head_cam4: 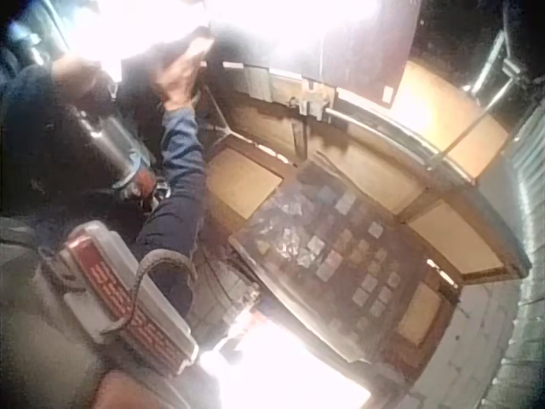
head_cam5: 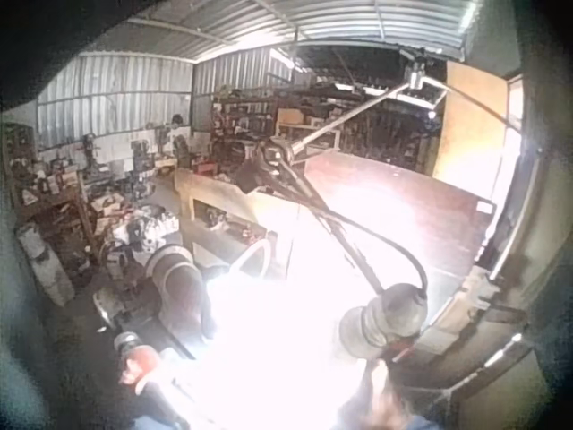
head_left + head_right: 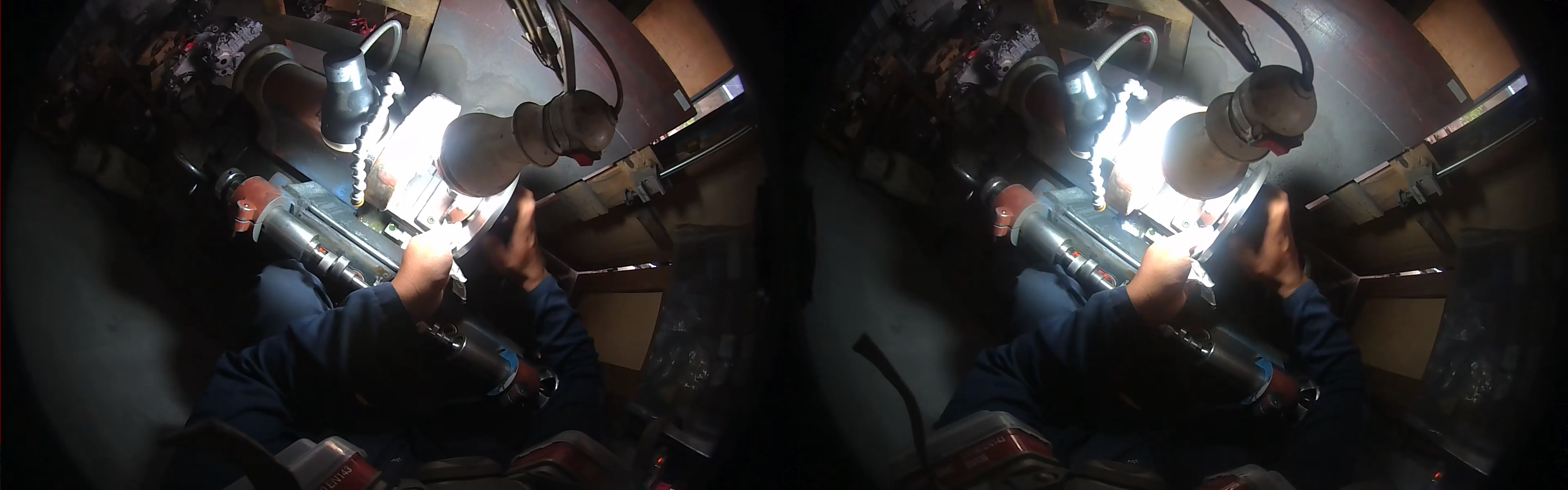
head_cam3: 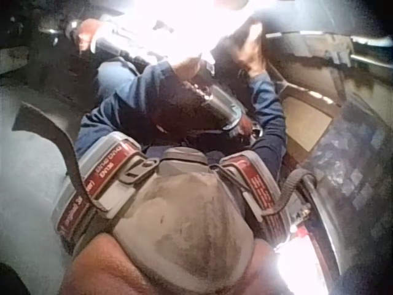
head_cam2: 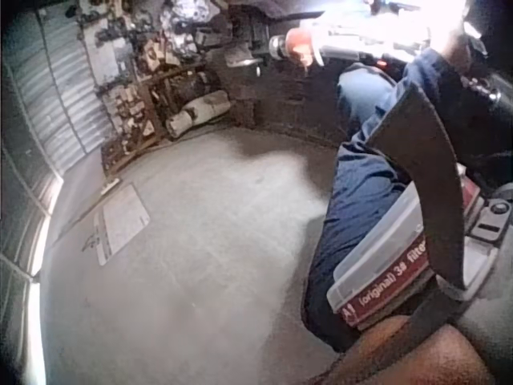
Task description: The person adjusts a metal part on a lathe, using a dial indicator to check alignment, and then rotates the part while operating the machine controls.
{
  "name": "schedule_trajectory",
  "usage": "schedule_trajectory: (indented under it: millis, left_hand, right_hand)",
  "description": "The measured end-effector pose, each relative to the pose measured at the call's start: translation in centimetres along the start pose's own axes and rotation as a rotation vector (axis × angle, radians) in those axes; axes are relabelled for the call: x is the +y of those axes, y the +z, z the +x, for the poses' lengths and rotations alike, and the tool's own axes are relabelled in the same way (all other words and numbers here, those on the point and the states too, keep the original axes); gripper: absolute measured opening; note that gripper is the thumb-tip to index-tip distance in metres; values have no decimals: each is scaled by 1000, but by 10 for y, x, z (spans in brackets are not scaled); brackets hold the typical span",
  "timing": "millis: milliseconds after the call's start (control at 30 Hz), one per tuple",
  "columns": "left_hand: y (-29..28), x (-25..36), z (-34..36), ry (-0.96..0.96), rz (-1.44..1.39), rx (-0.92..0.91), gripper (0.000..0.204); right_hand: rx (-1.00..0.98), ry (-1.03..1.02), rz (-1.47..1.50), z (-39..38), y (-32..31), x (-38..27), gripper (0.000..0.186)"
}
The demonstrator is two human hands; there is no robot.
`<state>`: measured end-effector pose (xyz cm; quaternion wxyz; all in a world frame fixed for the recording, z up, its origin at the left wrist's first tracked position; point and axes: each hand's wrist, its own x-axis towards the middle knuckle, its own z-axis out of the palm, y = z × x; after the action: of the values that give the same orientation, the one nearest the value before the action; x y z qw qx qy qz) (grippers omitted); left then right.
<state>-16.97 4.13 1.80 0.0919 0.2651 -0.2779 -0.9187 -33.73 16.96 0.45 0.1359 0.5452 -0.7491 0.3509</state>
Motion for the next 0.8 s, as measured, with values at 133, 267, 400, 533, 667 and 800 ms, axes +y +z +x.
schedule_trajectory:
  millis: [133, 267, 400, 533, 667, 800]
  left_hand:
    - [3, 3, -2, -15, -35, -30, 22]
    - [2, -8, 3, 65, 0, -36, 21]
    - [-42, -42, 40, 448, 300, -114, 21]
    - [22, 7, -46, 254, 432, -9, 22]
    - [40, -18, -114, 775, 490, -351, 30]
    - [55, 34, -194, 418, 715, -940, 30]
  right_hand:
    - [-319, 1153, 1515, -6, 4, 33, 79]
    - [-274, 742, 970, -16, -3, 48, 79]
    - [-338, 164, -20, 4, -24, -8, 71]
    - [-223, -88, 21, 25, -79, -105, 80]
    - [-324, -123, 144, -10, -116, -170, 83]
    - [-16, 103, -250, -88, -179, -236, 37]
